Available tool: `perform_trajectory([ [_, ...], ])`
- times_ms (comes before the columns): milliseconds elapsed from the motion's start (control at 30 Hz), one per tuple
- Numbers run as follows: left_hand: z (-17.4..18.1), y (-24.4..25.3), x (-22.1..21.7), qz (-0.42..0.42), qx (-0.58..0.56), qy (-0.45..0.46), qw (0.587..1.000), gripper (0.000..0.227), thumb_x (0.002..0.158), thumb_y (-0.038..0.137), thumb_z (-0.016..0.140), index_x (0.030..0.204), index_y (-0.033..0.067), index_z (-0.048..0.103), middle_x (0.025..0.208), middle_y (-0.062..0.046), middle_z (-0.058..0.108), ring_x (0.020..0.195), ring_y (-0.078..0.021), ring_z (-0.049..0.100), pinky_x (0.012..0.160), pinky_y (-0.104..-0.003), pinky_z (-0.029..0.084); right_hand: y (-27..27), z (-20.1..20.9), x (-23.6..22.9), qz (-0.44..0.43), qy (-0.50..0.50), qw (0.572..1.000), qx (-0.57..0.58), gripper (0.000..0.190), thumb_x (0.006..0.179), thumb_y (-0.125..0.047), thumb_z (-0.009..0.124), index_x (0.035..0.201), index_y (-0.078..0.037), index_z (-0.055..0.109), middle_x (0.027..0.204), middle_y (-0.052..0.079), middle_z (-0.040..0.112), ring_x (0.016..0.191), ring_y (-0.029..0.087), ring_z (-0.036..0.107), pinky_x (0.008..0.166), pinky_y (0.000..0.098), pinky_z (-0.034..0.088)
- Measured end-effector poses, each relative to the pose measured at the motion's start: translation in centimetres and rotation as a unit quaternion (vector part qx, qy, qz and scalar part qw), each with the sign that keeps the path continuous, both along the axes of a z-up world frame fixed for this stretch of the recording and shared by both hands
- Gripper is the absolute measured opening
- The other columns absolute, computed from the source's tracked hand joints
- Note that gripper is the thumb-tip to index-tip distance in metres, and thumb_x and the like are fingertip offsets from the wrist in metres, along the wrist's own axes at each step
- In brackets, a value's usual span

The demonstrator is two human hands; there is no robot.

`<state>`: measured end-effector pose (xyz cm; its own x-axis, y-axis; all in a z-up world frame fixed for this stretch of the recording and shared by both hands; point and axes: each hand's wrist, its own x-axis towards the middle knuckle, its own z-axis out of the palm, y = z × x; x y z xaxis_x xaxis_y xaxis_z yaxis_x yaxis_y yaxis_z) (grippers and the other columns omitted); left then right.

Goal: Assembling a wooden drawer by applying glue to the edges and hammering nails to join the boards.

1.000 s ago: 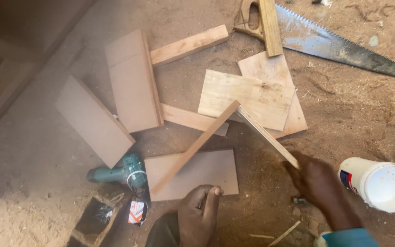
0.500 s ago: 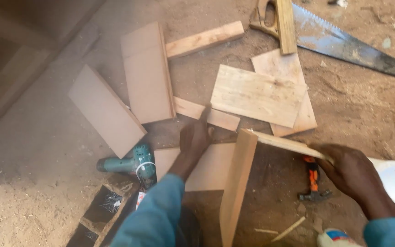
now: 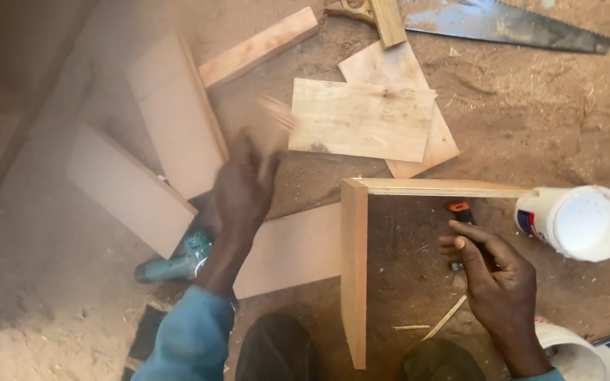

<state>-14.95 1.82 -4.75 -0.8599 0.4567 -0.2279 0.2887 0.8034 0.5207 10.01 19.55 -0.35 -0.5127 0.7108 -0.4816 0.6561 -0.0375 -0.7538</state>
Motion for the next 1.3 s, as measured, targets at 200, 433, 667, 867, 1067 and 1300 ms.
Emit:
perform_trajectory([
  [200, 9.1, 2.8, 2.6, 0.068, 0.166, -0.102, 0.978, 0.029, 0.080, 0.026, 0.066, 0.095, 0.0011, 0.066, 0.064, -0.006, 0.061, 0.053, -0.0131, 0.052, 0.048, -0.025, 0.042, -0.2, 1.1, -0.2, 0.035, 0.066, 0.996, -0.051, 0.032, 0.082, -0.014, 0.059, 0.113, -0.006, 0.063, 0.095, 0.014, 0.075, 0.080, 0.020, 0.075, 0.066, 0.0283, 0.065],
  [433, 8.7, 7.5, 13.2, -0.022, 0.097, -0.424, 0.900, 0.065, 0.075, 0.038, 0.066, 0.126, -0.0008, 0.052, 0.087, -0.015, 0.069, 0.067, -0.0235, 0.074, 0.052, -0.029, 0.065, -1.9, 1.8, 1.2, 0.057, 0.178, 0.949, -0.254, 0.046, 0.078, -0.022, 0.064, 0.121, -0.007, 0.057, 0.096, 0.011, 0.072, 0.083, 0.020, 0.070, 0.071, 0.0360, 0.064],
  [667, 4.7, 5.0, 17.4, 0.054, 0.012, -0.127, 0.990, 0.072, 0.076, 0.040, 0.074, 0.129, 0.0035, 0.042, 0.115, -0.017, 0.061, 0.100, -0.0309, 0.064, 0.082, -0.044, 0.051, -2.2, -2.2, 5.8, -0.393, 0.271, 0.834, -0.276, 0.034, 0.088, -0.015, 0.053, 0.117, 0.002, 0.050, 0.105, 0.013, 0.057, 0.112, 0.026, 0.058, 0.098, 0.0423, 0.049],
  [867, 4.1, 3.1, 18.5, 0.082, -0.077, -0.313, 0.943, 0.063, 0.091, 0.026, 0.051, 0.146, 0.0071, 0.028, 0.135, -0.024, 0.047, 0.125, -0.0387, 0.050, 0.101, -0.052, 0.046, -2.8, -7.4, 5.6, -0.389, 0.238, 0.849, -0.268, 0.068, 0.089, -0.025, 0.063, 0.141, 0.003, 0.031, 0.133, 0.022, 0.035, 0.130, 0.045, 0.038, 0.106, 0.0607, 0.035],
  [1067, 5.1, -1.3, 23.2, 0.073, -0.082, -0.300, 0.948, 0.063, 0.092, 0.026, 0.045, 0.149, 0.0084, 0.023, 0.132, -0.025, 0.048, 0.126, -0.0411, 0.048, 0.100, -0.057, 0.042, -6.4, -11.6, 2.4, -0.377, 0.308, 0.816, -0.311, 0.073, 0.084, -0.015, 0.075, 0.135, 0.010, 0.030, 0.132, 0.026, 0.038, 0.124, 0.050, 0.043, 0.103, 0.0637, 0.036],
  [1300, 4.1, -7.2, 26.9, 0.204, 0.075, -0.278, 0.936, 0.038, 0.082, 0.013, 0.053, 0.118, 0.0006, 0.053, 0.094, -0.015, 0.065, 0.079, -0.0245, 0.069, 0.075, -0.035, 0.059, -10.8, -5.8, 2.0, -0.278, 0.292, 0.837, -0.370, 0.070, 0.073, -0.007, 0.067, 0.126, 0.008, 0.024, 0.116, 0.023, 0.044, 0.108, 0.033, 0.054, 0.097, 0.0469, 0.049],
])
